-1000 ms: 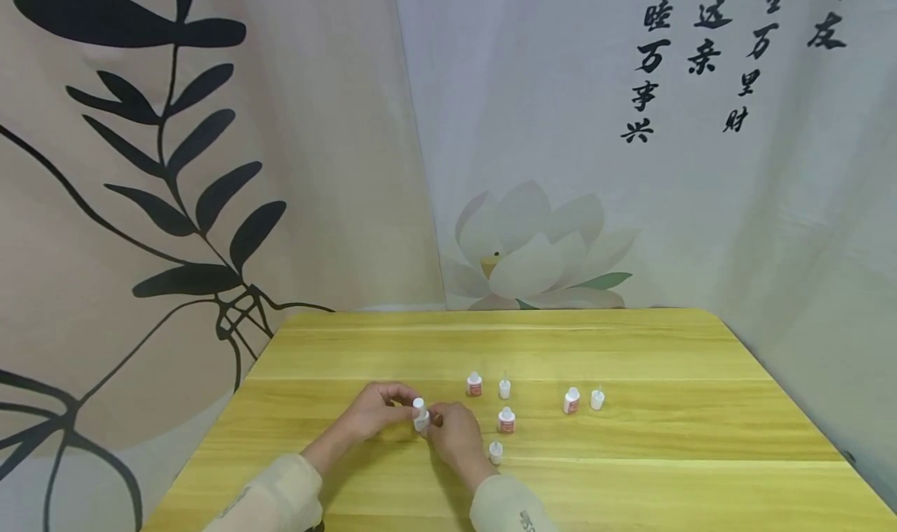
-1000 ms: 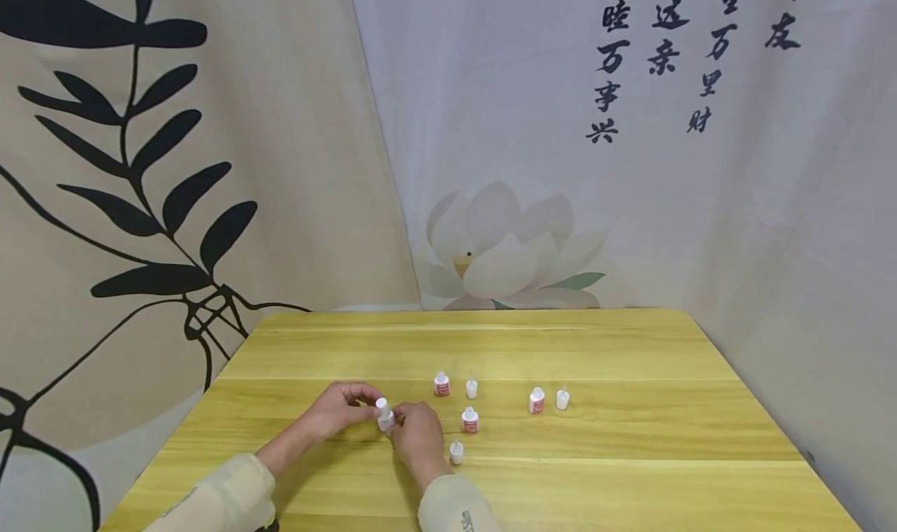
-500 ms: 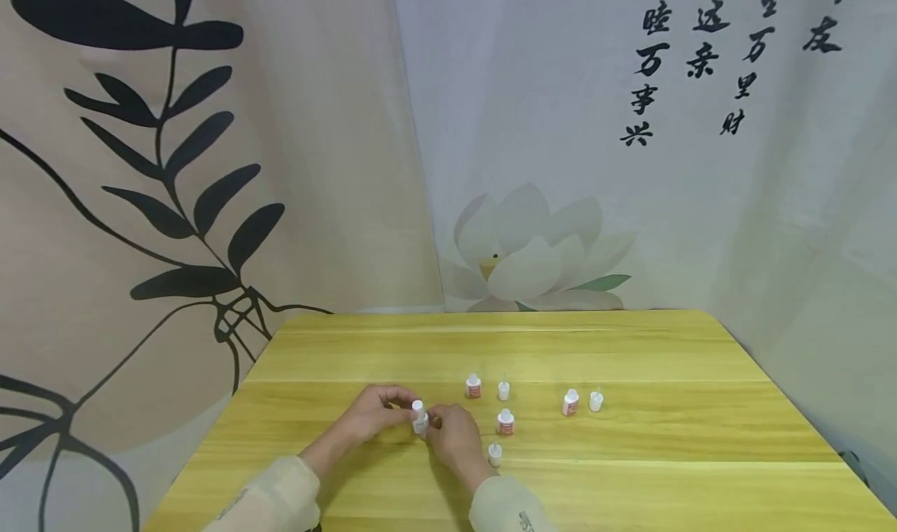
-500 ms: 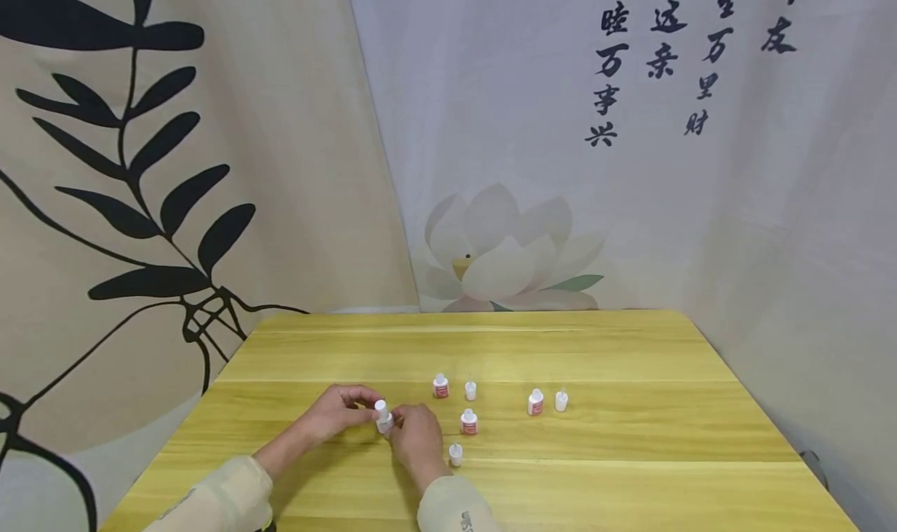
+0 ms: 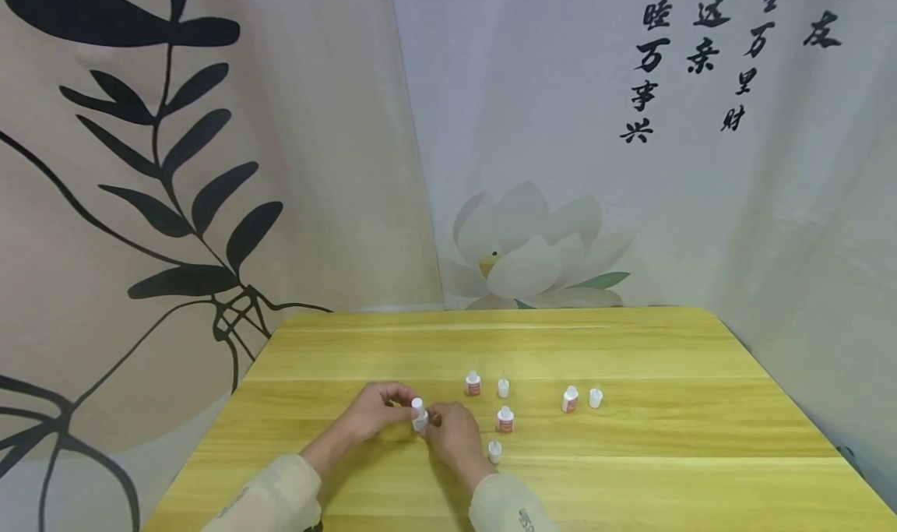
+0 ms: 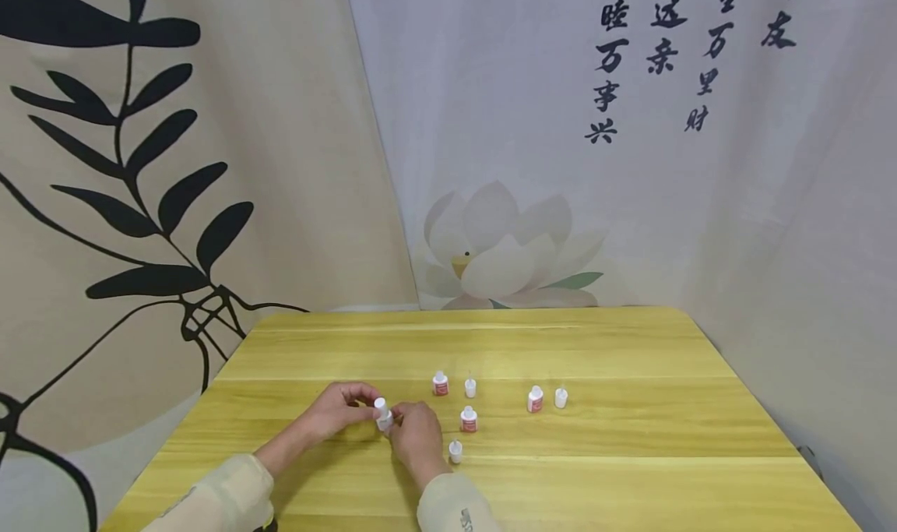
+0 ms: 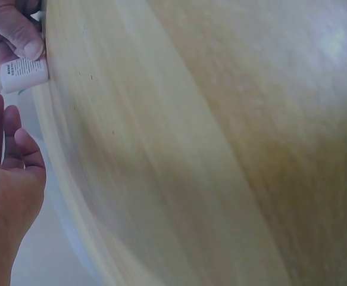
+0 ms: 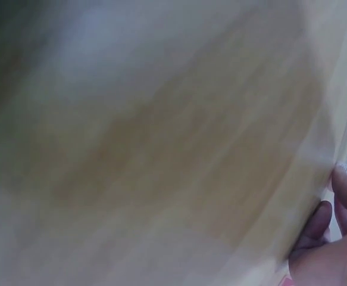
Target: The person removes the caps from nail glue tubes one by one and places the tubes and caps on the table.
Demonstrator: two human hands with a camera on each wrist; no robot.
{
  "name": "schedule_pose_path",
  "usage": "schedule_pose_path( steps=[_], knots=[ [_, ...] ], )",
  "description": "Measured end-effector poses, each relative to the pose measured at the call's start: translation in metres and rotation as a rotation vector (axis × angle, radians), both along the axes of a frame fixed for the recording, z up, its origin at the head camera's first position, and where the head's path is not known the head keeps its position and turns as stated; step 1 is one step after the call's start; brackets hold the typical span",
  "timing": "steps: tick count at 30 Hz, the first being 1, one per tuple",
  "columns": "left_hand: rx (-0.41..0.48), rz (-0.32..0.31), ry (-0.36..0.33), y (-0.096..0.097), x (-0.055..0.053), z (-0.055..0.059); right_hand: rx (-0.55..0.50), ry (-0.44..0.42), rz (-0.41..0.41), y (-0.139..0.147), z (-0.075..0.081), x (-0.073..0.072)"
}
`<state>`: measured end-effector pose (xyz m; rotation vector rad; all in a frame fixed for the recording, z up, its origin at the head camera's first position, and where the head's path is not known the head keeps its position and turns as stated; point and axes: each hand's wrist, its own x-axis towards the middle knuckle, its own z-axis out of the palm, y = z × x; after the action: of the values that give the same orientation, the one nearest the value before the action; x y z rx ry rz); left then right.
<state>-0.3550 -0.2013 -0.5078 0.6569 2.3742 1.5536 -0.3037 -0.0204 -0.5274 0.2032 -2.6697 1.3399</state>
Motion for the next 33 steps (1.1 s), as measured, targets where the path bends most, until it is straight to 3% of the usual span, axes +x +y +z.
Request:
schedule_pose_path(
  steps=[33],
  knots=[
    [-0.005, -0.015, 0.026, -0.0010, -0.0025, -0.0001, 0.017, 0.013, -0.004, 0.0008, -0.0020, -0.0010]
  ],
)
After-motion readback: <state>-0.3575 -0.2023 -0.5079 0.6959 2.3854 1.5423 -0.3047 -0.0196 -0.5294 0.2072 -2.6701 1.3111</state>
